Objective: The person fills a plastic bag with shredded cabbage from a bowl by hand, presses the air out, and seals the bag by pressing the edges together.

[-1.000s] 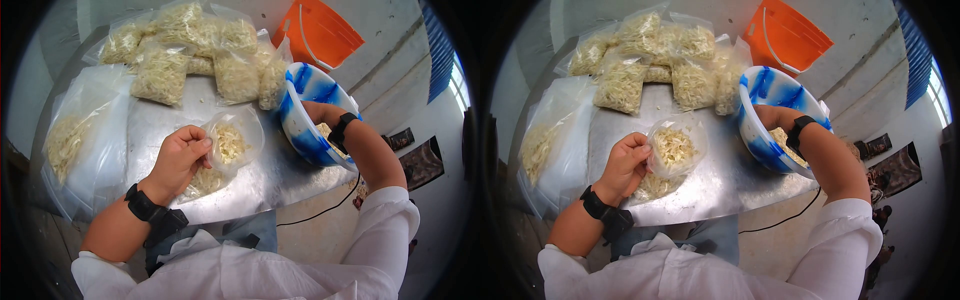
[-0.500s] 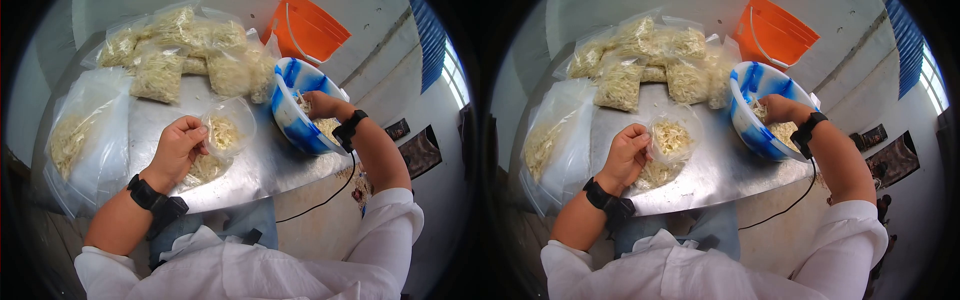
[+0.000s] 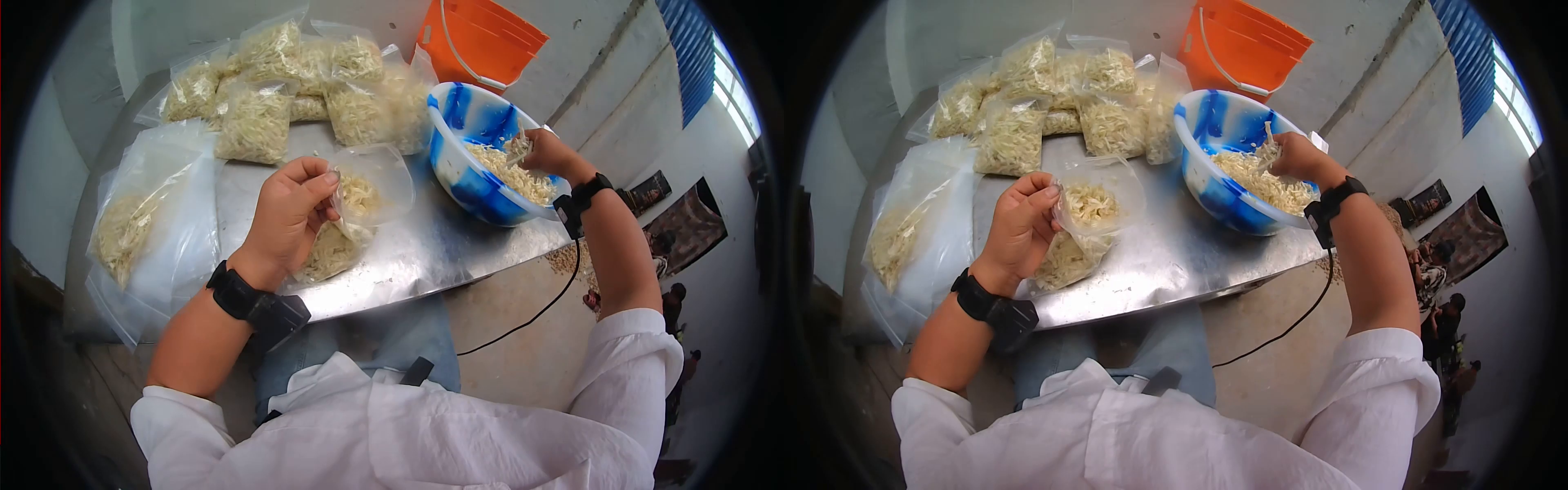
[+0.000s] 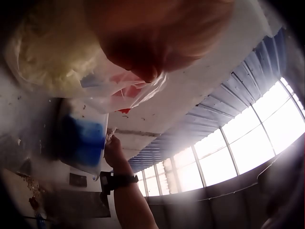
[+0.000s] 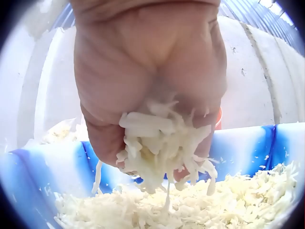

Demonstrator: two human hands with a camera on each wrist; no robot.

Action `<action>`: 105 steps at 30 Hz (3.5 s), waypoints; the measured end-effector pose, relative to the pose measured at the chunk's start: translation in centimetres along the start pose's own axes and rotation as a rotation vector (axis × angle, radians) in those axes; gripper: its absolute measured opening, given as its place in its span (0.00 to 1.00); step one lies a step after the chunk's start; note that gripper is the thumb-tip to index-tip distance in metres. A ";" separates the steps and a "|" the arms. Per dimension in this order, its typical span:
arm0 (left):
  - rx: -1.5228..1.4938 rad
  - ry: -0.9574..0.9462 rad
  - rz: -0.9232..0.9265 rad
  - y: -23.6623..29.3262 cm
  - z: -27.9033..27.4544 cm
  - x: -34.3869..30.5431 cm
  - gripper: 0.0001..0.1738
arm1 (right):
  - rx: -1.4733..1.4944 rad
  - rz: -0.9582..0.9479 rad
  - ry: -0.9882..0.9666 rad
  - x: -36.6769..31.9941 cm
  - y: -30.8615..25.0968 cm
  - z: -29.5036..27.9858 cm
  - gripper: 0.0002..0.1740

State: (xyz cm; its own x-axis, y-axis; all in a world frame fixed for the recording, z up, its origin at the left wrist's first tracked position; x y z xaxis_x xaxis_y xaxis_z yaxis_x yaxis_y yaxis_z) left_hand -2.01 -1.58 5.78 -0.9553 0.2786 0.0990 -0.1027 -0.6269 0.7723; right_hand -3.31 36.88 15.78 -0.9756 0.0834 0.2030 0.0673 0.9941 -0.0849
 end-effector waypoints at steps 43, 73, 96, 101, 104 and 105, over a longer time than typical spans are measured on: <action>0.162 0.185 -0.081 1.1 2.5 0.0 0.04 | 1.050 -0.311 -0.096 -5.0 -22.6 6.2 0.18; 0.208 0.144 -0.004 5.4 1.1 2.5 0.04 | -0.183 -0.751 -0.450 0.5 -27.3 1.5 0.26; 0.129 0.107 0.006 5.8 -0.5 3.0 0.04 | 0.339 -0.555 -0.203 0.3 -27.8 -1.6 0.12; 0.022 0.084 0.032 4.6 -0.6 3.8 0.03 | 0.627 -0.542 -0.190 0.5 -25.4 -2.5 0.13; -0.106 0.025 0.019 3.4 -1.7 4.5 0.02 | 0.881 -0.451 -0.105 1.8 -21.9 -4.2 0.13; -0.103 0.015 0.020 3.1 -1.8 4.5 0.02 | 0.976 -0.387 -0.071 2.5 -20.2 -4.8 0.12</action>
State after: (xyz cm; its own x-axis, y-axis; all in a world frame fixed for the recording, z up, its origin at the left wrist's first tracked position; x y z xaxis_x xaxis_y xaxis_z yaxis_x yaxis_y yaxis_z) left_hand -7.10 -3.60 7.46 -0.9614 0.2549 0.1035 -0.1110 -0.7037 0.7018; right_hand -6.08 17.30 22.63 -0.9067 -0.2640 0.3289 -0.4182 0.4626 -0.7817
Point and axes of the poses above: each hand's wrist, its own x-axis towards the middle knuckle, its own z-axis out of the palm, y = z × x, the point moved 3 cm from there along x, towards the middle knuckle, and after that the axes turned 12 degrees about y, right-handed, at the moved point
